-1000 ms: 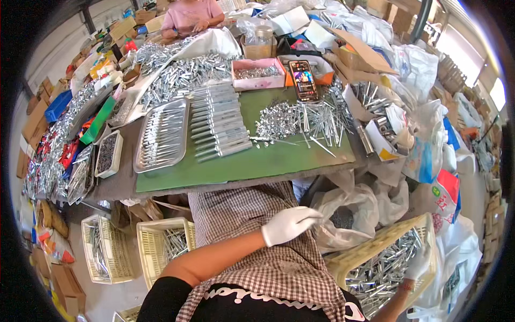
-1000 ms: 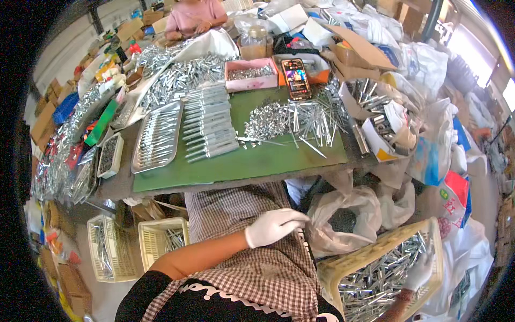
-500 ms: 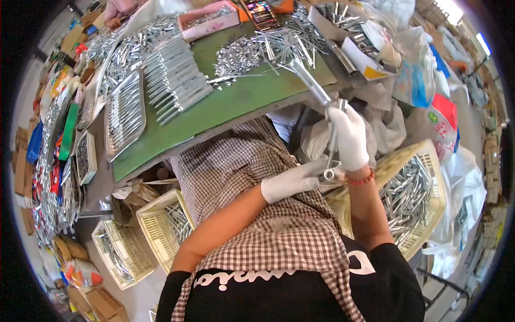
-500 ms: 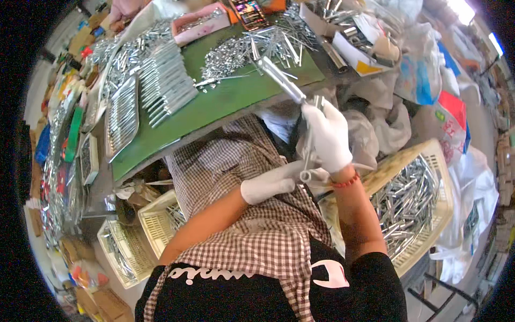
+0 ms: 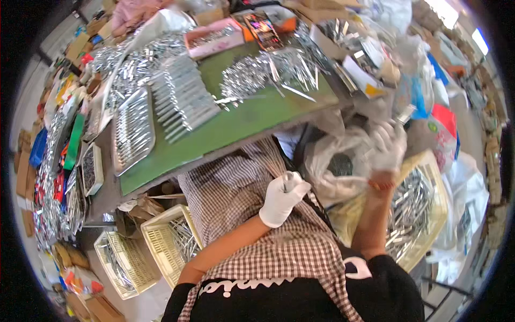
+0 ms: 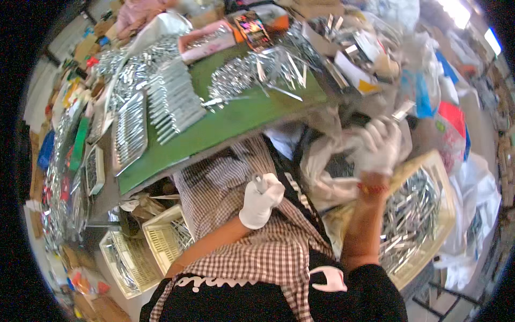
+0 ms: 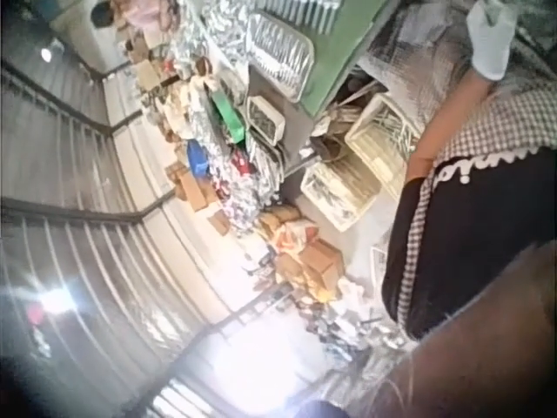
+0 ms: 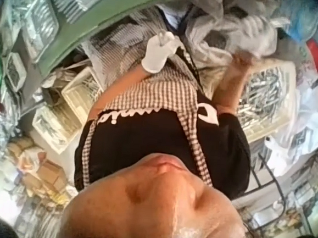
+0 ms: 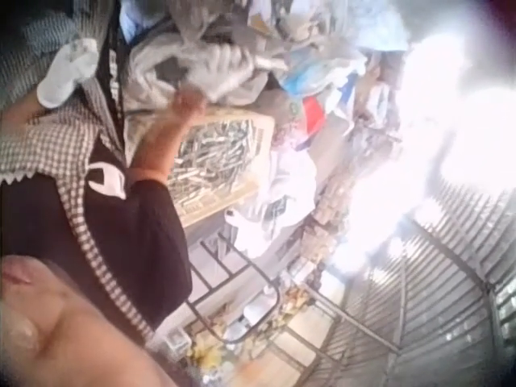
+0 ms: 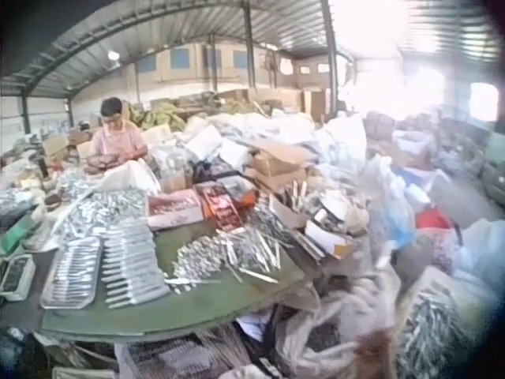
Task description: Assembling metal tubes into a circular base unit at a workshop bench.
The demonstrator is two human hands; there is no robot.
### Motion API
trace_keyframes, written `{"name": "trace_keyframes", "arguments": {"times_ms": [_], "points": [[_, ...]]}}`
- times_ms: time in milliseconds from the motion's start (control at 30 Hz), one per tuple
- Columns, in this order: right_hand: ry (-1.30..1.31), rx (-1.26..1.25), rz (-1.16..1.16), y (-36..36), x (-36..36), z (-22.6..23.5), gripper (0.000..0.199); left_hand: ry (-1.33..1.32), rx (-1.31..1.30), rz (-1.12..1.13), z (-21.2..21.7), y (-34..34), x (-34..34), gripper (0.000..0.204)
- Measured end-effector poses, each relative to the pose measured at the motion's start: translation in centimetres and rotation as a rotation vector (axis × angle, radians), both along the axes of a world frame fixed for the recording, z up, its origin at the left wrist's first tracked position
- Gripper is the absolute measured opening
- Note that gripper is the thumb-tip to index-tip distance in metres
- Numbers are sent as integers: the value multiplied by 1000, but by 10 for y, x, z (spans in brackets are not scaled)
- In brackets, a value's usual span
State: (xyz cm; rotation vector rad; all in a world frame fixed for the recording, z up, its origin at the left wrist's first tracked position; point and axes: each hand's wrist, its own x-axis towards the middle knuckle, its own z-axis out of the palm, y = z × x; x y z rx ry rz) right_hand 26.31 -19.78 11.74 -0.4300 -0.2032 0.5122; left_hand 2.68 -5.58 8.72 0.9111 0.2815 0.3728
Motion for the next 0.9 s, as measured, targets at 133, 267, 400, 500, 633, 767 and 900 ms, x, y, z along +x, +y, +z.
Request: {"name": "trace_keyframes", "arguments": {"times_ms": [133,267,400,500,633,767,900], "points": [[-255,-748,-305,-1,-56,40,21,-66,-284,-83,-12,18,14,22],[-982,-1124,111,26,-117,6,6,-144,-268,54,-10,18,21,60],[-1060,-1291,441,46,-141,2,20,-118,-322,86,-19,34,3,35],[-1159,-1170,38,47,-119,2,20,-122,-462,190,-21,44,-4,21],[-533,-972,245,66,-122,32,22,-178,-518,-96,-26,23,-4,31],[-1491,-1153,-99,81,-121,12,31,-62,-421,-281,-28,17,-2,39],[-1508,-1311,-478,15,-48,-5,30,-128,-605,-129,-59,32,-14,32]]}}
